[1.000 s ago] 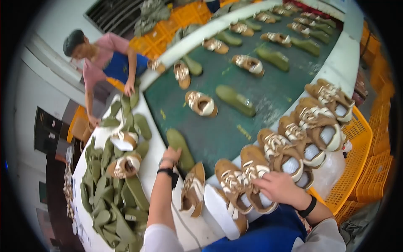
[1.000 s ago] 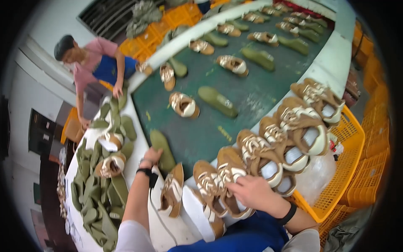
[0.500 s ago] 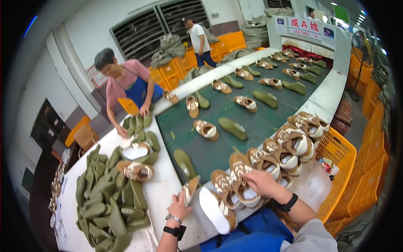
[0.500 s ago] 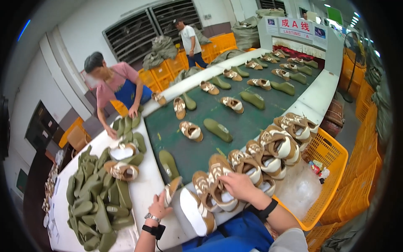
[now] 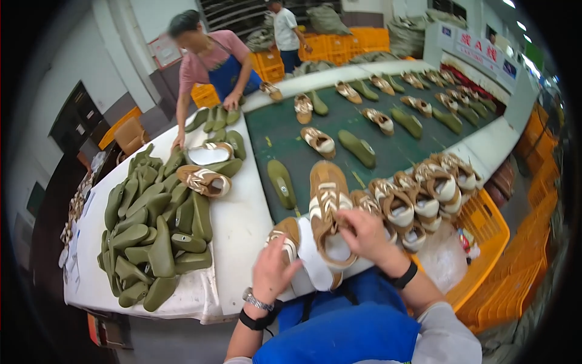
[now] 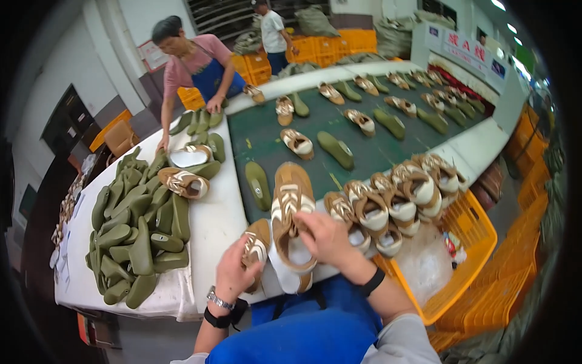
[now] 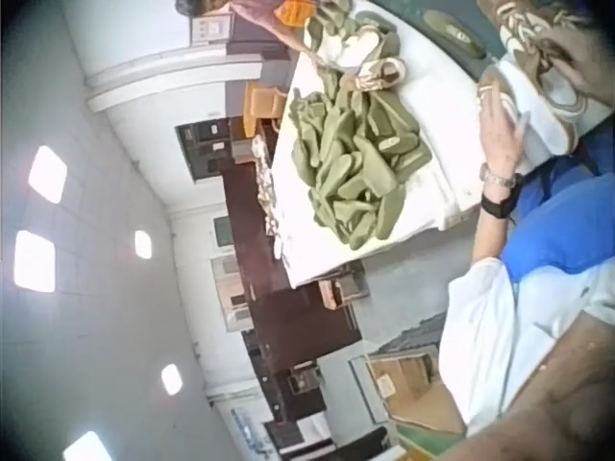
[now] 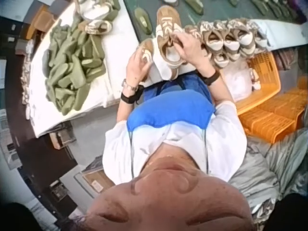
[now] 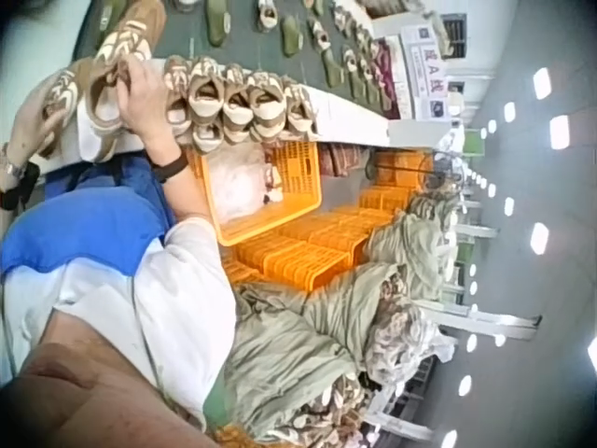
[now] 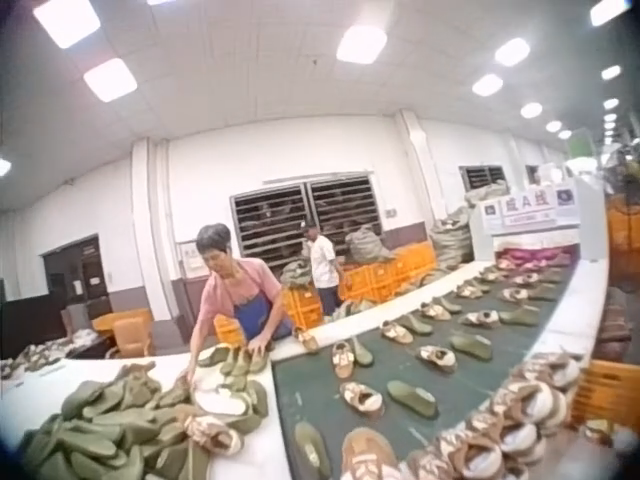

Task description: The recorder is assembling sneakers by inserting shoe lasts and arranging them on a conveyor belt in a shoe manufacturing facility.

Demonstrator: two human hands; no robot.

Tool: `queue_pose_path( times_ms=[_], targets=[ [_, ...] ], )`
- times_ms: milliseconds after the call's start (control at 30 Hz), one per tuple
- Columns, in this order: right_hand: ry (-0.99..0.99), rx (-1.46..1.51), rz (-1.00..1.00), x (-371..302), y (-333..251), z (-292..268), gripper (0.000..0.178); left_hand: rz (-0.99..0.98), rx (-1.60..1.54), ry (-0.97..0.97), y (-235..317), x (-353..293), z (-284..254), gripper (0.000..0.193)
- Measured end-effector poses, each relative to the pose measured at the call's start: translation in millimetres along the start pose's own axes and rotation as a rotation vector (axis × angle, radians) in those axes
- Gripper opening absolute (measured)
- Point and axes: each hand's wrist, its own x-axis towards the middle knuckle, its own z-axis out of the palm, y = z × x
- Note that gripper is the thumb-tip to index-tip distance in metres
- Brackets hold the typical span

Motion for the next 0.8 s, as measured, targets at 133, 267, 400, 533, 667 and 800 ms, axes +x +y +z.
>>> queue_pose_path(
  times_ms=[133,267,400,533,667,800],
  targets=[
    [-0.017,0.108,-0.054,-3,-20,30,0.033,0.101,-0.302,-0.142,41,-1,6,0.096],
    [-0.067,0.228,0.013,-4,-22,31,0.032,0.096,-0.291,-0.047,42,-11,18,0.085],
    [-0.226,0.106,-0.05,10,-34,9,0.035,0.01,-0.315,0.107,28,-8,12,0.076],
    [-0.435,0.148,-0.123,10,-42,1,0.037,0.03,-0.251,0.145,27,-2,13,0.075],
    [-0.647,0.187,-0.089,-2,-24,-1,0.034,0.093,-0.355,0.001,29,-6,14,0.075],
    [-0.846,0.26,0.331,28,-24,-48,0.031,0.016,-0.328,0.008,-21,-34,-10,0.07]
  ],
)
